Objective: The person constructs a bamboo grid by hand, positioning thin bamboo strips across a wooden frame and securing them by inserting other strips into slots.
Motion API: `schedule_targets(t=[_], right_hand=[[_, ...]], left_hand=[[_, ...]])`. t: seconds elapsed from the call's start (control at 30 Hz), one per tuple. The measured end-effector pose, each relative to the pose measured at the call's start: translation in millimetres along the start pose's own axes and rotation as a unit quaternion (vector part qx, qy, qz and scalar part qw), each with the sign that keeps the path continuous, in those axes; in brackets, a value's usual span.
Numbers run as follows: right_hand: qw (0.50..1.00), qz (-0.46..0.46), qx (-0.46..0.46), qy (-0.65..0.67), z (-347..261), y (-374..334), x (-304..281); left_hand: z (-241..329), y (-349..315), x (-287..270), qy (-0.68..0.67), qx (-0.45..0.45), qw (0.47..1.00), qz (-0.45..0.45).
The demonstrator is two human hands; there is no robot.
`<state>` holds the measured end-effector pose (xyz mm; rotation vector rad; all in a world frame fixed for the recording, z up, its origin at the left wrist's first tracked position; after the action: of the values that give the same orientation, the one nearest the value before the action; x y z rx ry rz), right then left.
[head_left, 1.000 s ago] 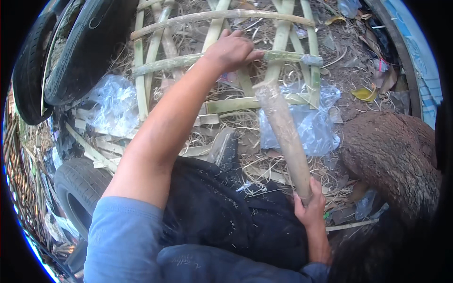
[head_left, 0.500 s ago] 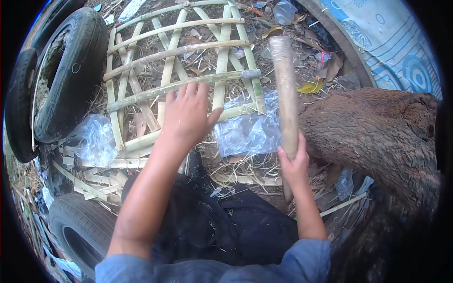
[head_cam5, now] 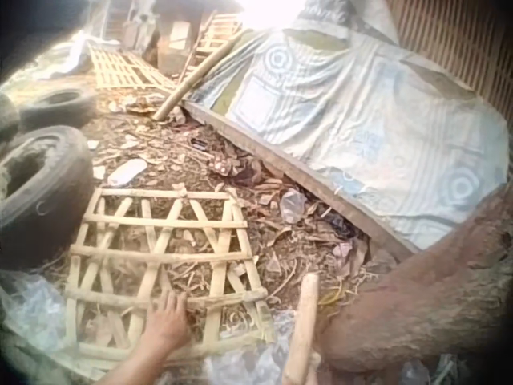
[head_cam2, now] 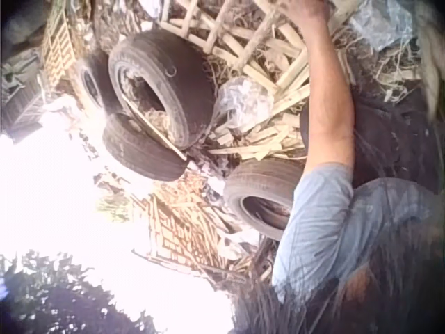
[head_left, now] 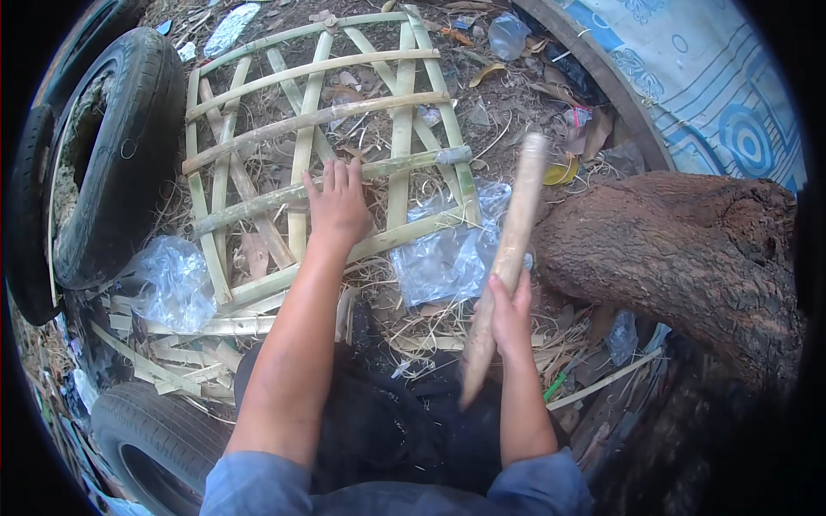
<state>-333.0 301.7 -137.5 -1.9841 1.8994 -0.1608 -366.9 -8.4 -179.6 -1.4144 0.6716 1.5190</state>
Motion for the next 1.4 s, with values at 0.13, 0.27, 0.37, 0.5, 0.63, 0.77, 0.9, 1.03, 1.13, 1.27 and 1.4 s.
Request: schedule_targets(t=[0.13, 0.27, 0.37, 0.5, 0.63, 0.77, 0.9, 1.03, 1.13, 1.27, 1.4], right_hand=[[0.996, 0.038, 0.029, 0.08, 4, -29, 30], [0.988, 0.054, -0.139, 0.032, 33, -22, 38], [0.994, -0.051, -0.003, 0.094, 8, -33, 56], [0.958, 0.013, -0.269, -0.101, 15, -21, 32], [0.984, -0.01, 0.039, 0.172, 7, -36, 50], [0.99, -0.084, -0.112, 0.01, -5, -30, 64], [0.985, 0.0, 0.012, 0.174, 7, -36, 53], [0.983, -0.173, -0.012, 0.065, -3, -43, 76], [0.99, -0.032, -0.044, 0.132, -6, -45, 66], [0.962, 0.066, -0.048, 0.261, -19, -42, 38], [0.983, -0.092, -0.159, 0.003, -15, -37, 53]], left_hand=[[-14, 2, 6, -0.035, 0.0, 0.999, -0.005], [-9, 1, 8, -0.046, 0.028, 0.998, -0.013], [-16, 2, 11, -0.038, 0.042, 0.998, -0.017], [-6, 1, 11, -0.039, 0.053, 0.998, -0.016], [-12, 0, 10, -0.035, 0.052, 0.998, -0.026], [-11, 2, 12, -0.021, 0.053, 0.998, -0.022], [-10, 4, 12, -0.034, 0.06, 0.997, -0.028], [-14, 1, 13, -0.037, 0.055, 0.997, -0.03], [-10, 2, 13, -0.039, 0.065, 0.997, -0.028], [-7, 2, 12, -0.036, 0.056, 0.997, -0.046], [-11, 1, 5, -0.038, 0.044, 0.998, -0.039]])
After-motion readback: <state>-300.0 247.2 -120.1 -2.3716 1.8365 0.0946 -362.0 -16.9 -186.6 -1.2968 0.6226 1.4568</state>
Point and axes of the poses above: each hand's wrist, its own y-axis towards the middle knuckle, its own x-axis out of the palm, z = x × y, the point moved 7 cm from there along y, towards the middle knuckle, and after that the axes turned 5 degrees about -x, right-handed, at the moved point
